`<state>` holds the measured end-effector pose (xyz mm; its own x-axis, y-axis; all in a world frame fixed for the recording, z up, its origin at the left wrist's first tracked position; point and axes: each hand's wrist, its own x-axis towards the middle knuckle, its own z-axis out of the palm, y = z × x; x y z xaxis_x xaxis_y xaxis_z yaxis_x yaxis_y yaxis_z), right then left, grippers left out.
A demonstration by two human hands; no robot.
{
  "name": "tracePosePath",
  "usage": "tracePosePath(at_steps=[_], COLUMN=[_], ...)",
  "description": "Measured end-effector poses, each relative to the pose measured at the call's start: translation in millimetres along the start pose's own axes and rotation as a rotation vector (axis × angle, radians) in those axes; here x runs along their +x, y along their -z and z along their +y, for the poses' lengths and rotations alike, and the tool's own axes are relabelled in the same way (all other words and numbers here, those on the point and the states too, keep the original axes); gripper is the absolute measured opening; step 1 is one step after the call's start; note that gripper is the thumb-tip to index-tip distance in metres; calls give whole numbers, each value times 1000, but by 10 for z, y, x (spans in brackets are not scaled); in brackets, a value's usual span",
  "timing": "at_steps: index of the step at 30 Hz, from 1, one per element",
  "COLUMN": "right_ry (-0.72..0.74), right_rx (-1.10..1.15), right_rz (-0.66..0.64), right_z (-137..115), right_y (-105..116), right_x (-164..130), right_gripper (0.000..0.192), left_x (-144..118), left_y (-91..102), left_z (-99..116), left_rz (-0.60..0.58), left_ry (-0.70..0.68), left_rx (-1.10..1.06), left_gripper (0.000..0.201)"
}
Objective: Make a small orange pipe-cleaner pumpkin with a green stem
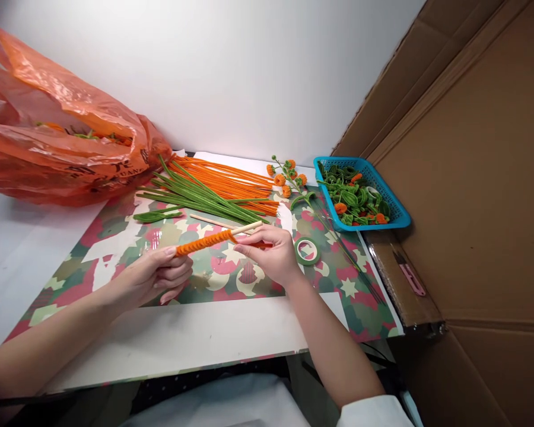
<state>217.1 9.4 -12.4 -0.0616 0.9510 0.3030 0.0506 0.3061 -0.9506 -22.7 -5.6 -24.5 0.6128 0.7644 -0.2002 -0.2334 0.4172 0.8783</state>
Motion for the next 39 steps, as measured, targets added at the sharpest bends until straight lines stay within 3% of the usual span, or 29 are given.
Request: tracePosePath(at_steps=[5,12,18,25,30,34,39], right_ry=[-230,-507,-601,-651,-507,-169,216], right_rx=[295,392,471,225,66,-106,-336], right_rz=[-146,-438,-367,-386,-366,-254,-109], right_z=[6,61,123,10,-15,20,42], right_y=[14,97,113,153,123,77,51], right_x=[59,102,123,134,93,72,48], right_gripper=[17,27,29,31,34,27,10], left_x=[-28,-81,-117,-94,-101,-88,-35], left_y=[41,131,116,148,124,111,109], left_z=[15,16,140,196,221,200,141], left_rz=[-103,-265,-273,-293,-231,-128,54], left_ry=[71,175,222,206,188,178,78], left_rx=[-94,-55,146,481,755,796,646], left_gripper=[56,48,44,51,52,51,47])
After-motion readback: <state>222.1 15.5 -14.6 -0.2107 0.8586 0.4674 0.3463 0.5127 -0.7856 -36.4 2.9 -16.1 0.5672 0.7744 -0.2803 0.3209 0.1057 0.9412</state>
